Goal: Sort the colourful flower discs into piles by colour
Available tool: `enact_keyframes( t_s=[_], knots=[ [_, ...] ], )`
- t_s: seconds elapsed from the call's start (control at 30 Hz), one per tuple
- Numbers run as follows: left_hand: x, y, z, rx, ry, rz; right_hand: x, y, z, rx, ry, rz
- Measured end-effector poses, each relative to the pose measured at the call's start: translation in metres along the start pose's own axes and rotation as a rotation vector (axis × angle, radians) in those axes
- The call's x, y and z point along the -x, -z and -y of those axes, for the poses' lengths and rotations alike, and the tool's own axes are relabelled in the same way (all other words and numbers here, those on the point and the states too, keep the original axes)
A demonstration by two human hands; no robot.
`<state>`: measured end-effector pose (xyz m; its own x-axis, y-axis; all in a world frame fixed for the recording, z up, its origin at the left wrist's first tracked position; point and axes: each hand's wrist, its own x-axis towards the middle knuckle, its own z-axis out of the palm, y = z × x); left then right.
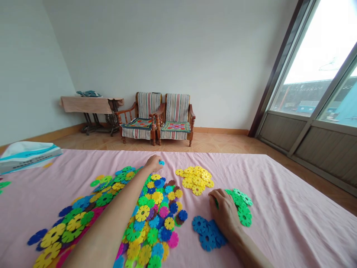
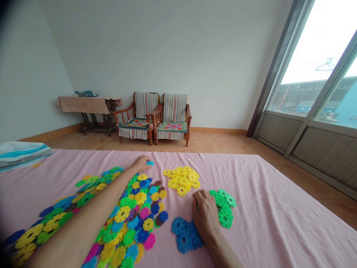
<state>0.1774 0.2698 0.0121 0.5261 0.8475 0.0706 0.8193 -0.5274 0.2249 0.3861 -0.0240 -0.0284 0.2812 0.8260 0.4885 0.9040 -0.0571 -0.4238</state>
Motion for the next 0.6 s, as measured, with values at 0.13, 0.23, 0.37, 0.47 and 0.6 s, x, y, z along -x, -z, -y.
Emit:
enact_keyframes(
  t_s=[0.13,0.23,0.37,0.47,0.6],
  knots=[
    [0.007,0.006,-0.002,0.051,-0.034,-0.057,0.0,0.001,0.002,-0.009,-0.005,-0.006],
    [0.024,0.015,-0.002,0.115,-0.109,-0.065,0.0,0.003,0.004,-0.004,-0.012,-0.026],
    [0.062,0.029,-0.004,0.197,-0.271,0.049,0.0,0.003,0.004,0.005,-0.008,-0.029],
    [0.089,0.036,-0.007,0.184,-0.373,0.108,0.0,0.001,0.001,0.013,-0.002,-0.02],
    [0.108,0.036,-0.014,0.06,-0.409,0.098,0.001,0.0,-0.001,0.013,-0.003,-0.008]
  ],
)
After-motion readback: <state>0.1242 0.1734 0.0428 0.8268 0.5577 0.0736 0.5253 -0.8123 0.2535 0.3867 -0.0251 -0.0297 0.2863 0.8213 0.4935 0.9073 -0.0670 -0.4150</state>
